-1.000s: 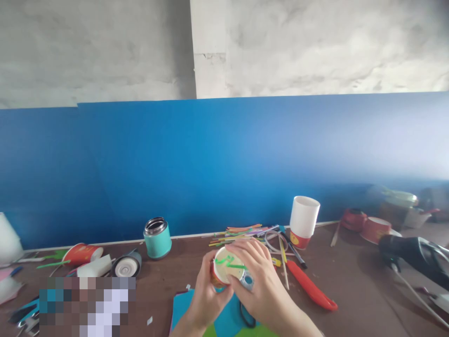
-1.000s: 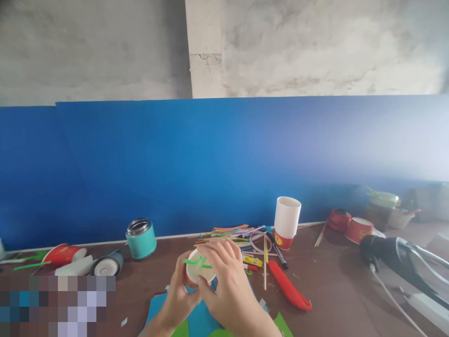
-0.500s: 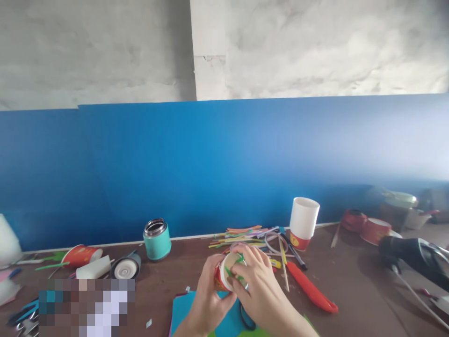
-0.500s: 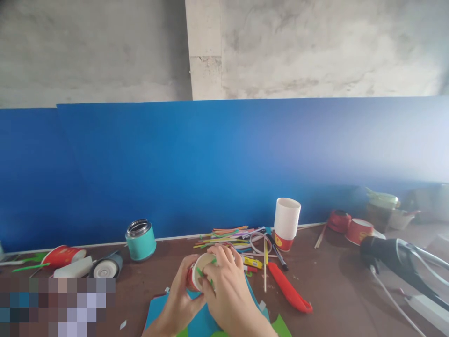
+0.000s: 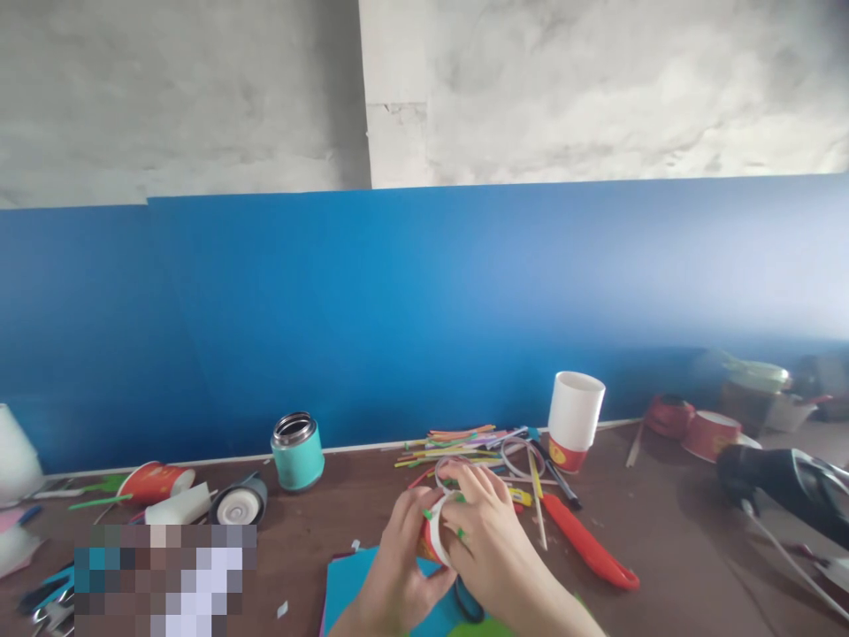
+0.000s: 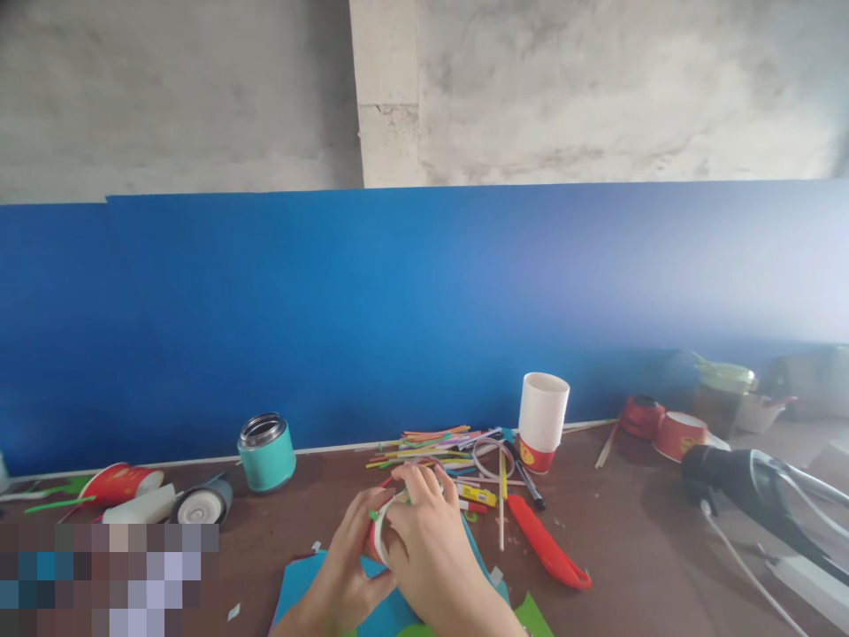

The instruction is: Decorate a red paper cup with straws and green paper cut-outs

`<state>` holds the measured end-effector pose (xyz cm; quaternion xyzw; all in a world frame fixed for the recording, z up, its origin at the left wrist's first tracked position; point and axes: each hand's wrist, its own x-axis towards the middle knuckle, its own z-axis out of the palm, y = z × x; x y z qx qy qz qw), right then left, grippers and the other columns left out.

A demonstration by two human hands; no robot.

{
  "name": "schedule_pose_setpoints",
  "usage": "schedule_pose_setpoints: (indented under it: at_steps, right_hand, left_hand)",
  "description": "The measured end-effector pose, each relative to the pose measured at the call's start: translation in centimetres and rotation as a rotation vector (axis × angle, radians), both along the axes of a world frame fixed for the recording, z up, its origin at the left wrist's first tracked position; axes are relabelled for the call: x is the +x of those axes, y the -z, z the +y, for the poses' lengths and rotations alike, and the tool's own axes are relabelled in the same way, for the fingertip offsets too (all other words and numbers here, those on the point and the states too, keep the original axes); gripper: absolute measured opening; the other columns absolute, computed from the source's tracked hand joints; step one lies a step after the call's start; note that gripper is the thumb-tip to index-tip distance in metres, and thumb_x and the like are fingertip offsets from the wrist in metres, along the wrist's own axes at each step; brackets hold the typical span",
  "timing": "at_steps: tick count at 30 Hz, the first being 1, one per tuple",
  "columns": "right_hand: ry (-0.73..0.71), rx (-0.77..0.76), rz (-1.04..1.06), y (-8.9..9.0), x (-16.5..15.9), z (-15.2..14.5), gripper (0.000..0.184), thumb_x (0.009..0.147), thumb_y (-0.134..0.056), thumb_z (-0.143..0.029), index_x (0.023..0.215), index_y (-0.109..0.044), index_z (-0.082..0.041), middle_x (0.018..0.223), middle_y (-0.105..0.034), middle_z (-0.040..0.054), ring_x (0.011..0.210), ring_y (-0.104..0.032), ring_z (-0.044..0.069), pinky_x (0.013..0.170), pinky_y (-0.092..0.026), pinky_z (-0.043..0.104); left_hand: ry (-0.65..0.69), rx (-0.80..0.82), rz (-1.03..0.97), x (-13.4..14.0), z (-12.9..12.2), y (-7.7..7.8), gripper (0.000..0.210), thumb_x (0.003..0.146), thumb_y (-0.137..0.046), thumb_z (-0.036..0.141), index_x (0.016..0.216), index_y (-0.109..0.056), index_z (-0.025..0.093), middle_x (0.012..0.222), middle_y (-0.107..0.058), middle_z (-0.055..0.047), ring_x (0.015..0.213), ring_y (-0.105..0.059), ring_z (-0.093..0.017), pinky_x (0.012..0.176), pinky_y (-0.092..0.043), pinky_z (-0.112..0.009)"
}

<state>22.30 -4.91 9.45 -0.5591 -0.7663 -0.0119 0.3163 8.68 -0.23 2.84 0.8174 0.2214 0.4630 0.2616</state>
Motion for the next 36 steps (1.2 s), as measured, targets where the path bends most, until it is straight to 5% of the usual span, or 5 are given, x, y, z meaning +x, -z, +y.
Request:
schedule_pose_setpoints:
  at_steps: [10,16,22,30,36]
  right_hand:
    - [0.069,-0.058,0.157,-2.0,0.6,-1.0,0.016,0.079,-0.053,-0.023,0.086,-0.067,-0.028,0.118,-0.056,0.0051,0.113,-0.046,0.026,0.096,-0.03,0.045]
    - [0.011,-0.102,0.259,-0.8,0.1,-0.1,0.015,0.073,-0.057,-0.015,0.063,-0.067,-0.023,0.111,-0.06,0.0054,0.107,-0.05,0.027,0.095,-0.032,0.044]
    - [-0.036,-0.034,0.585,-0.9,0.0,0.3,0.014,0.075,-0.058,-0.019,0.062,-0.063,-0.021,0.095,-0.062,0.0048,0.096,-0.056,0.022,0.085,-0.041,0.032]
    - [-0.034,0.035,0.674,-1.0,0.0,0.3,0.014,0.074,-0.062,-0.025,0.061,-0.061,-0.02,0.084,-0.064,0.0042,0.085,-0.06,0.021,0.079,-0.044,0.029]
    - [-0.018,0.022,0.808,-1.6,1.9,0.7,0.03,0.085,-0.048,-0.041,0.1,-0.063,-0.021,0.1,-0.067,0.0074,0.093,-0.06,0.022,0.08,-0.046,0.029]
  left_hand:
    - [-0.005,-0.001,0.073,0.0,0.2,0.2,0.069,0.064,-0.06,0.003,0.126,-0.037,0.023,0.117,-0.05,-0.008,0.112,-0.047,-0.026,0.094,-0.041,-0.04]
    - [0.03,-0.003,0.172,0.1,-0.2,0.1,0.066,0.058,-0.062,0.001,0.118,-0.044,0.023,0.112,-0.053,-0.007,0.106,-0.049,-0.024,0.092,-0.043,-0.037]
    - [0.046,-0.051,0.222,0.4,-0.4,-0.2,0.068,0.057,-0.07,0.007,0.119,-0.044,0.021,0.111,-0.055,-0.008,0.103,-0.052,-0.026,0.089,-0.044,-0.036]
    - [0.031,-0.088,0.165,0.6,-0.6,-0.2,0.058,0.057,-0.076,0.019,0.11,-0.051,0.02,0.099,-0.06,-0.007,0.093,-0.057,-0.026,0.08,-0.048,-0.036]
    - [-0.043,-0.095,-0.066,0.1,-0.2,0.2,0.058,0.075,-0.062,0.02,0.127,-0.035,0.02,0.115,-0.054,-0.012,0.105,-0.054,-0.026,0.088,-0.047,-0.038]
